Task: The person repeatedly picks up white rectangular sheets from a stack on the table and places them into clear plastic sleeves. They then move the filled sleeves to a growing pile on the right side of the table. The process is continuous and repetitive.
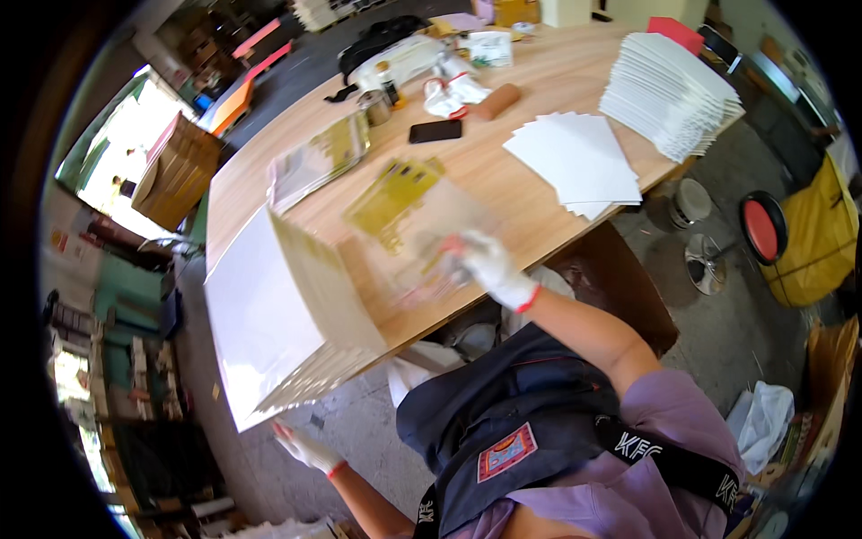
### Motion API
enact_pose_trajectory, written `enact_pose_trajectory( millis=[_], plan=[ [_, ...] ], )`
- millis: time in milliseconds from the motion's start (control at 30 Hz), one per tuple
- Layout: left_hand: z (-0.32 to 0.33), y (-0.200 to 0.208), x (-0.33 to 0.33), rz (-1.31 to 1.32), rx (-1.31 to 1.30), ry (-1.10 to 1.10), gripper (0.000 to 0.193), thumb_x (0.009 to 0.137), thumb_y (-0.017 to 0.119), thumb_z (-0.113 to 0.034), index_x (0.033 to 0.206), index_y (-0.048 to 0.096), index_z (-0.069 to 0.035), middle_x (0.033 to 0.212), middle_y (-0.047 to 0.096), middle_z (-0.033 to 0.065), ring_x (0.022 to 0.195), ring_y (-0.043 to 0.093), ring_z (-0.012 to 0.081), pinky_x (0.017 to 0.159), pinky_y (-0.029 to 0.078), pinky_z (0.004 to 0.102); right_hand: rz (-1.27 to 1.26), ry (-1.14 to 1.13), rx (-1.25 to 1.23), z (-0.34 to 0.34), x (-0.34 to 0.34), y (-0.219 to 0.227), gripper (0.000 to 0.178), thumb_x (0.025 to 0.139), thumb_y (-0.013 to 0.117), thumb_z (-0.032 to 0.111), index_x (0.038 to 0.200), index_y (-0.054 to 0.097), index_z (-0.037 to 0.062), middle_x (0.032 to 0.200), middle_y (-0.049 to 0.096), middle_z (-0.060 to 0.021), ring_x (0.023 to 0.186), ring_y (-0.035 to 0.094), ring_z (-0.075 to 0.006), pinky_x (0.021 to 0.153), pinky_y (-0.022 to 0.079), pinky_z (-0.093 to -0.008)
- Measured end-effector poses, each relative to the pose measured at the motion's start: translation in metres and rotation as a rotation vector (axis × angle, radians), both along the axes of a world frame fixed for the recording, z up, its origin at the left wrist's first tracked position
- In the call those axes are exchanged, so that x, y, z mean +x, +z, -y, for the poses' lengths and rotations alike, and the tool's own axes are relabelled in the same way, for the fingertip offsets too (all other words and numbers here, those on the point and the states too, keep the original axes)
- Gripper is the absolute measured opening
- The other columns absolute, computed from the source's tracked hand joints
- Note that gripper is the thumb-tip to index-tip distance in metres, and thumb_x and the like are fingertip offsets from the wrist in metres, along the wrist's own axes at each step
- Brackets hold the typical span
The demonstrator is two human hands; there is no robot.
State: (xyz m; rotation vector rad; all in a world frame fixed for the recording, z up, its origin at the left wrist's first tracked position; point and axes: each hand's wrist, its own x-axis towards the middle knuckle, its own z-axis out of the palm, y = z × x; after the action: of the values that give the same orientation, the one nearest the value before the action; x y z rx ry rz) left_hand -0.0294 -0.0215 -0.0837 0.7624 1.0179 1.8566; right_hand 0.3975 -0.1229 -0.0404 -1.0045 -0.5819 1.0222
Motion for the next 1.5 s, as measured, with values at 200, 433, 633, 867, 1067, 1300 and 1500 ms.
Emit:
enact_pose_trajectory(
  millis=[200,433,633,867,1067,1300,1500],
  plan=[
    [0.074,-0.129,0.039,-0.553,-0.23,-0.324,0.032,0.087,0.04,-0.002,0.116,0.053,0.003,0.116,0.056,0.0147,0.108,0.052,0.0222,0.091,0.04,0.0308,-0.103,-0.999,-0.323,0.145,0.201,-0.094,0.01,0.083,0.052,0.017,0.085,0.056,0.0076,0.066,0.054,-0.0017,0.047,0.048,-0.011,0.038,0.04,-0.0236],
    [0.085,-0.063,0.161,-0.966,0.057,-0.643,0.022,0.085,0.047,-0.002,0.104,0.058,0.004,0.103,0.061,0.0147,0.097,0.056,0.0225,0.088,0.041,0.0323,-0.284,-0.928,-0.511,0.176,0.265,-0.115,0.018,0.087,0.052,0.022,0.082,0.055,0.005,0.069,0.061,-0.0078,0.05,0.055,-0.014,0.036,0.041,-0.0249],
    [0.042,-0.026,0.247,-1.467,0.573,-0.703,0.026,0.076,0.058,-0.008,0.102,0.06,-0.005,0.104,0.058,0.0134,0.103,0.052,0.0315,0.088,0.043,0.039,-0.285,-0.888,-0.42,0.169,0.268,-0.121,0.019,0.087,0.058,0.024,0.078,0.056,0.0075,0.063,0.056,-0.0034,0.043,0.048,-0.0097,0.034,0.036,-0.0219],
    [0.011,-0.02,0.314,-1.798,0.502,-0.655,0.019,0.071,0.06,-0.014,0.09,0.058,-0.01,0.096,0.056,0.01,0.094,0.053,0.0292,0.078,0.045,0.0401,-0.249,-1.049,-0.144,0.164,0.294,-0.134,0.012,0.083,0.06,0.016,0.085,0.057,0.0048,0.07,0.055,-0.0028,0.051,0.049,-0.0092,0.041,0.04,-0.0198],
    [-0.012,-0.029,0.326,-1.952,0.462,-0.632,0.022,0.068,0.064,-0.018,0.088,0.057,-0.012,0.091,0.056,0.0094,0.086,0.056,0.0289,0.071,0.047,0.0413,-0.453,-1.052,-0.093,0.14,0.281,-0.111,0.014,0.083,0.057,0.018,0.09,0.05,0.0077,0.078,0.054,-0.0031,0.057,0.053,-0.0132,0.046,0.044,-0.0215],
    [0.013,-0.006,0.315,-1.946,0.564,-0.627,0.018,0.068,0.061,-0.013,0.085,0.055,-0.012,0.086,0.056,0.0099,0.084,0.055,0.0298,0.069,0.046,0.0404,-0.145,-0.718,0.006,0.173,0.254,-0.098,0.008,0.087,0.049,0.007,0.095,0.047,0.0078,0.081,0.058,-0.0092,0.054,0.054,-0.0158,0.04,0.04,-0.0243],
    [-0.011,-0.041,0.309,-1.851,0.535,-0.627,0.015,0.069,0.058,-0.009,0.084,0.056,-0.012,0.085,0.056,0.0085,0.08,0.056,0.0283,0.066,0.046,0.0392,-0.2,-0.277,-0.104,0.203,0.135,-0.041,0.043,0.077,0.058,0.019,0.112,0.049,-0.0043,0.094,0.061,-0.0107,0.077,0.06,-0.0155,0.058,0.049,-0.0225]
  ],
)
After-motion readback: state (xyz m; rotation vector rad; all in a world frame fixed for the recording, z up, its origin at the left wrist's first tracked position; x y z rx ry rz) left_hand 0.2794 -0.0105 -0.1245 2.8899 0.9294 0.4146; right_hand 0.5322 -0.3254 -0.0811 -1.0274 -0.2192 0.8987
